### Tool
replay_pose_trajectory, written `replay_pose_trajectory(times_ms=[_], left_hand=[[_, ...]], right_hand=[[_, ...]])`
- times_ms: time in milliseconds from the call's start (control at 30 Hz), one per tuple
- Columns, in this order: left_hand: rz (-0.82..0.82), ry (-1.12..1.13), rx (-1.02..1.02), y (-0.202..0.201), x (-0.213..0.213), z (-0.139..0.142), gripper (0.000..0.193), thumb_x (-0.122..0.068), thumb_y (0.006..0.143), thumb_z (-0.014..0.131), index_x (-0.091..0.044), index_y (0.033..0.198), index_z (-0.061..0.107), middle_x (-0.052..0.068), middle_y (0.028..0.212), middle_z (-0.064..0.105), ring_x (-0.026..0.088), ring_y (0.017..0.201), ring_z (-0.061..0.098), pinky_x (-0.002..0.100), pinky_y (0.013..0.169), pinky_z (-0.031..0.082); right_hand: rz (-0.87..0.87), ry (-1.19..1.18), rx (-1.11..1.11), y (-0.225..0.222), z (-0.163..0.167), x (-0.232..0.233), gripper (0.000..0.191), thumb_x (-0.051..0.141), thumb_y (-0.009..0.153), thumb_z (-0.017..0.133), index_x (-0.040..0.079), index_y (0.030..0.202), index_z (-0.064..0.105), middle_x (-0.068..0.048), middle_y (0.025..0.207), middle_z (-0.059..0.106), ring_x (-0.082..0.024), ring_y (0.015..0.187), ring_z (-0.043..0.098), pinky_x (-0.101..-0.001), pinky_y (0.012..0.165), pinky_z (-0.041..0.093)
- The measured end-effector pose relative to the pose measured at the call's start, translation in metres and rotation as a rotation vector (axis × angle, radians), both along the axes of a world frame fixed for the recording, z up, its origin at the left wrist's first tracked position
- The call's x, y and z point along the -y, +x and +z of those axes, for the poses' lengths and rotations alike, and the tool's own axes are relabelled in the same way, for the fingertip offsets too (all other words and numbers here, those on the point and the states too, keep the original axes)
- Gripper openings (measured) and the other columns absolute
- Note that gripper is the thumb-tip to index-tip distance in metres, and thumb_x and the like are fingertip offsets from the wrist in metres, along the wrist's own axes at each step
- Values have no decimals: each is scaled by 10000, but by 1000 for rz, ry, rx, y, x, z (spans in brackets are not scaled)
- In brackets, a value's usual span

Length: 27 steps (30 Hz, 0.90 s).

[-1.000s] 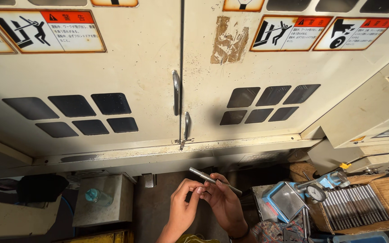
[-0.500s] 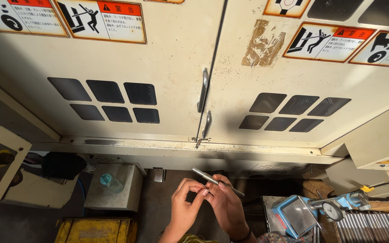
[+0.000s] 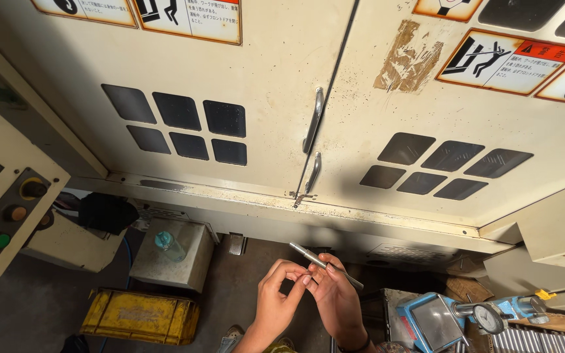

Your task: The person picks up cylindrical metal rods from a blue bin and a cardboard box, measures them with a dial caliper, and places them back. The person then opens a machine door and inserts a rod into the machine's chuck before closing the door.

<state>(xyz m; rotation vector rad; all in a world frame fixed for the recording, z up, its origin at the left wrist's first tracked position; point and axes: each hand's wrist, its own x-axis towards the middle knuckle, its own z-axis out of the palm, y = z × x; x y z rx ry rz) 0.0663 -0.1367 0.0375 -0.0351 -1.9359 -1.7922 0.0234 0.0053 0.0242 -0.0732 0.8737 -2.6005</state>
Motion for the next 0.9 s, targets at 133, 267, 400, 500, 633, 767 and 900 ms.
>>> replay_pose_trajectory(times_ms=[133,267,400,500,633,767,900], left_hand=[[16,1,-9,6,-3,-1,100,-22,875,748,1,966,712,93,926,718,186,808,718,299,742,580],[33,-26,-10,11,-1,0,77,-21,890,716,0,965,710,92,925,724,188,811,720,304,744,577],[42,-20,-6,15,-2,-1,56,-33,930,680,-3,960,718,90,901,731,188,798,718,308,737,569],[34,-12,-1,18,-2,-2,83,-49,959,650,-3,961,720,91,889,728,190,801,716,311,742,565],[-5,57,54,20,-3,-4,137,-78,984,601,-12,966,720,85,894,721,185,787,724,309,726,573],[21,-18,6,21,-3,-5,104,-68,981,630,-12,968,717,90,903,719,192,805,713,313,744,566],[21,-8,-1,22,-5,-4,57,-59,935,695,-20,971,717,85,911,723,187,807,721,311,740,575]], right_hand=[[26,-15,-24,3,-3,-2,232,155,1000,508,52,1188,595,-98,1036,650,-220,1078,610,-436,997,474],[42,-33,-7,6,-4,-2,226,151,1000,503,55,1189,582,-98,1020,649,-219,1052,616,-433,964,480],[74,-50,-38,8,-3,-1,227,157,1015,499,51,1200,577,-109,1000,652,-238,997,622,-432,923,485],[74,-38,-34,12,-2,-1,224,161,1021,493,48,1193,581,-108,993,653,-239,986,625,-429,912,491],[65,-37,-42,15,0,-2,227,165,1020,491,46,1188,589,-108,995,658,-240,975,630,-430,906,499],[49,-40,-37,18,1,-2,223,168,1019,495,51,1185,587,-113,999,661,-242,987,635,-437,930,495],[44,-22,-34,19,1,-3,228,163,1002,500,52,1181,584,-121,1009,666,-250,1020,634,-453,968,486]])
